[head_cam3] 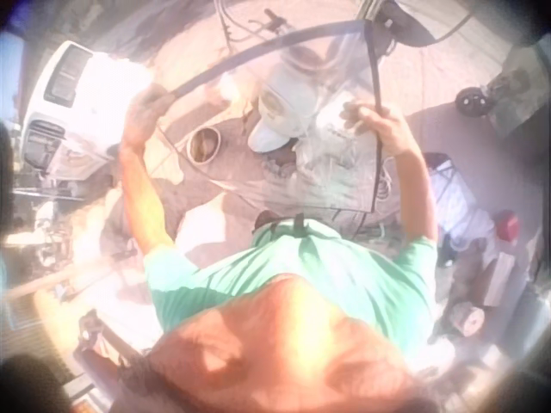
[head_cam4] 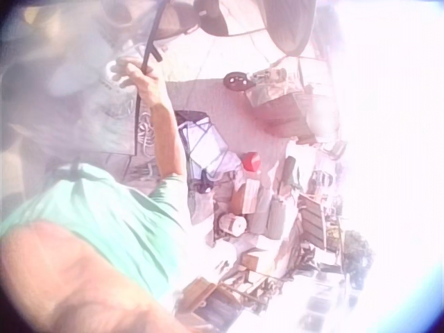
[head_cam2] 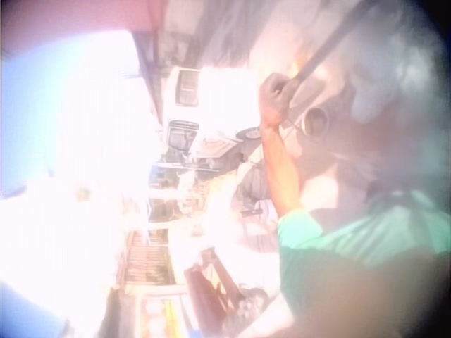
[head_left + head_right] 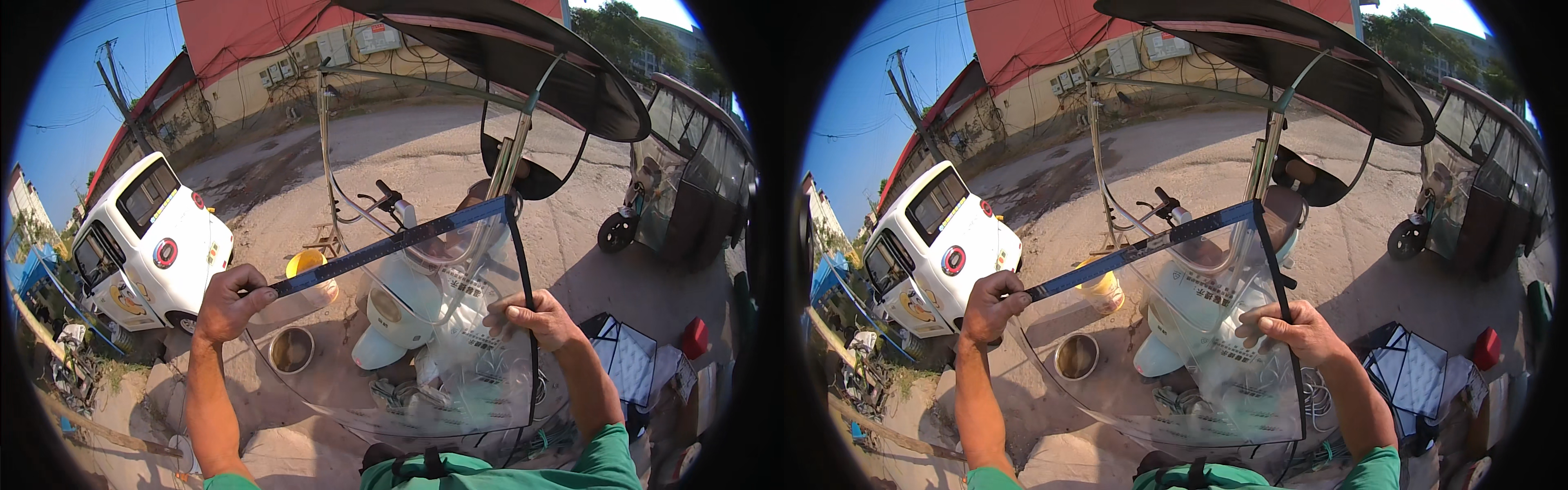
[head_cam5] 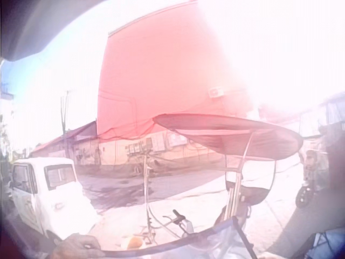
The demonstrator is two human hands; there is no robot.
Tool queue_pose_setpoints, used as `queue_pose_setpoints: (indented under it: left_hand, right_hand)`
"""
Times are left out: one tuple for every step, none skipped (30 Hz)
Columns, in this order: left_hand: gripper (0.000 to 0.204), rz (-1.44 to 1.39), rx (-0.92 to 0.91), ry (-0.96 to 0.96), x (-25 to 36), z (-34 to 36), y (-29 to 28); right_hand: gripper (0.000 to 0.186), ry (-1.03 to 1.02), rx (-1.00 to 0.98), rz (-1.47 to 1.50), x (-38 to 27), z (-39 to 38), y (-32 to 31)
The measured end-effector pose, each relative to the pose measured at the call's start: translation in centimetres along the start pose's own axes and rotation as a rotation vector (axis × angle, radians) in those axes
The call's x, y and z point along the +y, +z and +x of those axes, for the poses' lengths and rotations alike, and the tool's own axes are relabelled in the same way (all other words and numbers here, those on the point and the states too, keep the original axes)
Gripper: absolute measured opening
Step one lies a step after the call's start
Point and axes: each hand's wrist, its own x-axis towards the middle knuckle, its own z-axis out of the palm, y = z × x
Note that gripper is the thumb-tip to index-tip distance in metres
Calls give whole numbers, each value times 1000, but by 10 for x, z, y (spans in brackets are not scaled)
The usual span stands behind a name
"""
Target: The person removes a pink canopy from a scooter, then installs a transparent plastic windshield onto the scooter's frame by hand, aligning and securing it along the top and sides. The person also handles metal hooks and other parts on the ground.
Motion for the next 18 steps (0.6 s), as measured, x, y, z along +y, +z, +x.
queue_pose_setpoints:
  left_hand:
    - [19,24,-7,-2,0,11,2]
    - [18,42,-6,4,2,21,5]
    - [16,59,-6,11,6,31,7]
    - [15,76,-6,20,9,41,8]
    - [16,93,-8,36,4,50,10]
    - [15,95,-20,52,1,60,12]
    - [15,98,-33,70,-1,70,13]
    - [15,96,-49,89,-4,80,15]
    - [14,85,-55,95,-5,89,17]
    - [14,90,-61,101,-10,98,17]
    - [14,90,-71,120,-16,110,19]
    - [13,93,-78,138,-23,120,19]
    - [14,47,-81,126,-29,128,19]
    - [14,39,-93,154,-38,137,15]
    - [14,28,-109,180,-53,146,11]
    - [15,16,-126,206,-67,155,6]
    - [16,-28,-140,191,-79,161,1]
    - [16,-62,-167,215,-94,171,-6]
  right_hand:
    - [37,-11,0,6,4,2,-7]
    - [36,-21,9,4,4,3,-11]
    - [36,-32,19,3,4,5,-12]
    - [36,-42,30,2,4,6,-14]
    - [36,-40,49,6,8,8,-17]
    - [36,-38,68,11,11,10,-19]
    - [36,-36,88,16,15,13,-20]
    - [35,-40,115,10,16,14,-19]
    - [35,-44,142,3,15,16,-18]
    - [35,-48,170,-4,16,20,-15]
    - [35,-49,214,-21,18,21,-13]
    - [35,-56,237,-25,21,24,-10]
    - [35,-63,262,-30,24,28,-6]
    - [35,-72,286,-33,28,32,-1]
    - [35,-64,337,-54,31,38,8]
    - [35,-55,389,-74,32,46,18]
    - [35,-45,440,-90,36,54,29]
    - [34,-65,470,-72,39,62,40]
